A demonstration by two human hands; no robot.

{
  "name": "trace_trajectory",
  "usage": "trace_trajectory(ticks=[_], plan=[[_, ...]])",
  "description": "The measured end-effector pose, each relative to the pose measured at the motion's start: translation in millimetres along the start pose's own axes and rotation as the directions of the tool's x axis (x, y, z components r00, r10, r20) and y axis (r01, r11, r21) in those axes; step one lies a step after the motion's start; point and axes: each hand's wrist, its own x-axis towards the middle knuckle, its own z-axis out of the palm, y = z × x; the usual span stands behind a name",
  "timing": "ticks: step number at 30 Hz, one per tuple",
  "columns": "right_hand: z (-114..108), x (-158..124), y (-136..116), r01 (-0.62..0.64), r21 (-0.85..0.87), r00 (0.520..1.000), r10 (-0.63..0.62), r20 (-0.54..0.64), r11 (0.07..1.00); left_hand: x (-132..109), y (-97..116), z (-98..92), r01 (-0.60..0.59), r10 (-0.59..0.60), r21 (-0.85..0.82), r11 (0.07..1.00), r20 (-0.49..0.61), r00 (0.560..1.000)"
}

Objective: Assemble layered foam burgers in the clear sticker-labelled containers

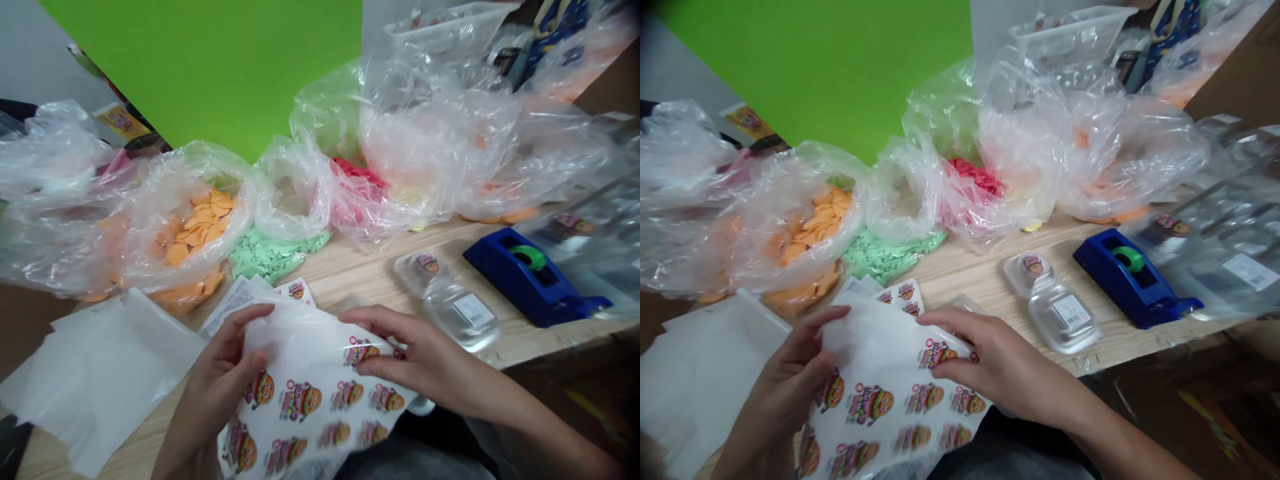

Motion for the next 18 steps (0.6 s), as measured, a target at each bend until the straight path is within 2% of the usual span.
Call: trace_trajectory(ticks=[2, 5, 10, 12, 16, 17, 18], plan=[[-1.4, -1.8, -1.0, 0.047, -0.137, 0.998, -0.053, -0.033, 0.989, -1.3, 4.1, 0.4, 0.116, -0.118, 0.025, 0.993, 0.07, 0.991], [-4.1, -5.5, -4.3, 0.076, -0.215, 0.996, -0.083, -0.026, 0.974, -3.3, 8.6, 0.5, 0.228, -0.235, 0.073, 0.971, 0.096, 0.967], [-4.3, -6.9, -4.7, 0.214, -0.385, 0.972, -0.236, -0.009, 0.898, -0.6, 10.3, -1.2, 0.297, -0.323, 0.166, 0.941, 0.161, 0.933], [-1.6, -6.7, -0.7, 0.288, -0.508, 0.945, -0.325, 0.015, 0.812, 1.8, 9.8, -1.4, 0.29, -0.332, 0.214, 0.933, 0.199, 0.922], [6.8, -10.8, 5.7, 0.387, -0.76, 0.845, -0.53, 0.067, 0.522, 5.2, 7.0, -4.5, 0.179, -0.277, 0.385, 0.905, 0.217, 0.936], [7.9, -13.2, 5.7, 0.403, -0.77, 0.823, -0.564, 0.069, 0.495, 5.6, 5.7, -7.1, 0.147, -0.257, 0.429, 0.891, 0.212, 0.943], [7.8, -15.7, 5.1, 0.416, -0.739, 0.822, -0.567, 0.056, 0.53, 6.0, 4.1, -10.6, 0.117, -0.241, 0.473, 0.873, 0.212, 0.947]])
